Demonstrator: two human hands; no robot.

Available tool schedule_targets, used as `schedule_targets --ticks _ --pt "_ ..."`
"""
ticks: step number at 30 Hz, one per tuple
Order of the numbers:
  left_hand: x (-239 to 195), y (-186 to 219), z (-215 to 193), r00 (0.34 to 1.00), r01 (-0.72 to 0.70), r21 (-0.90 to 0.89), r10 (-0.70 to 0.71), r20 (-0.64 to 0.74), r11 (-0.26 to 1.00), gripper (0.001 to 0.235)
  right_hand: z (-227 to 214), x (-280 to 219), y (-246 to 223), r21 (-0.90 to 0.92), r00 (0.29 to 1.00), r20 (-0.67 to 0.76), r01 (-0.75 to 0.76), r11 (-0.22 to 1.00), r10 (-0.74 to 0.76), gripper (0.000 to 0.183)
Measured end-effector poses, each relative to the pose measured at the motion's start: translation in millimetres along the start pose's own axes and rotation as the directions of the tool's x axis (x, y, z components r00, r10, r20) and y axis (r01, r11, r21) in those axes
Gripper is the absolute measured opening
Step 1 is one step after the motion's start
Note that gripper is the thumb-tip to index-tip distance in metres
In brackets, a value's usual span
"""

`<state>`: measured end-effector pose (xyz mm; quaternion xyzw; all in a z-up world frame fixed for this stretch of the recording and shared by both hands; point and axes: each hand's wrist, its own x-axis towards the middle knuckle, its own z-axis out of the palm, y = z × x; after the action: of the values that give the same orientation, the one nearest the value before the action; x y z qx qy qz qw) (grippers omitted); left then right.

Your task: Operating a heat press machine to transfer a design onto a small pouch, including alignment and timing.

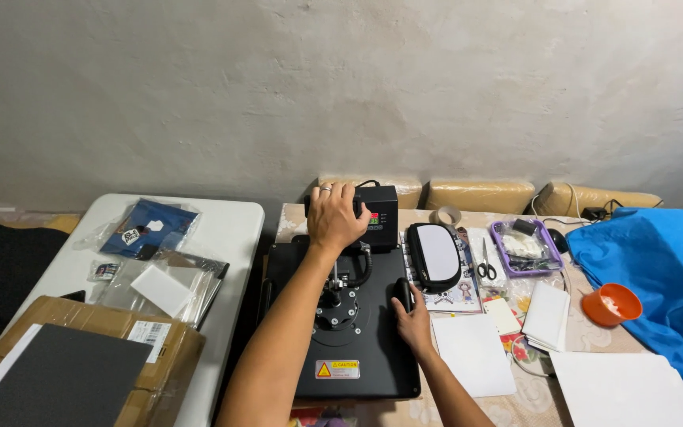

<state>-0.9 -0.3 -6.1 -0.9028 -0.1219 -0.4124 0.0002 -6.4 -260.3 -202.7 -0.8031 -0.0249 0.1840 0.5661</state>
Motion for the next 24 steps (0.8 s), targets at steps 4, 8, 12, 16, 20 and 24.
schedule_targets --ticks 4,8,12,16,20,24 --pt "-2.1 0.3 0.7 1.000 -0.006 0.003 0.006 -0.027 1.000 0.038 2.1 6.8 12.1 0.025 1.000 0.002 0.014 1.000 -0.014 0.075" --pt "-1.7 0.0 0.9 1.000 0.003 -0.006 -0.004 -0.024 1.000 0.046 2.4 7.2 11.3 0.045 1.000 0.019 0.010 0.999 -0.011 0.075" --pt "-1.7 0.5 2.7 1.000 0.022 -0.011 -0.022 -0.009 1.000 0.048 2.0 5.9 9.4 0.058 1.000 0.029 0.004 0.998 -0.006 0.072" --pt "-1.0 -0.5 2.1 0.999 -0.006 0.016 0.007 -0.039 1.000 0.044 1.2 3.8 5.4 0.070 1.000 0.029 0.001 0.998 -0.004 0.070" --pt "-1.1 -0.5 2.0 1.000 -0.008 0.030 0.009 -0.030 1.000 0.038 0.8 3.0 5.0 0.039 0.999 0.037 0.008 0.999 -0.009 0.056" --pt "-1.0 -1.5 2.3 0.999 -0.009 0.031 0.010 -0.030 0.999 0.036 1.8 3.7 3.9 0.086 0.998 0.063 -0.001 0.996 -0.005 0.050"
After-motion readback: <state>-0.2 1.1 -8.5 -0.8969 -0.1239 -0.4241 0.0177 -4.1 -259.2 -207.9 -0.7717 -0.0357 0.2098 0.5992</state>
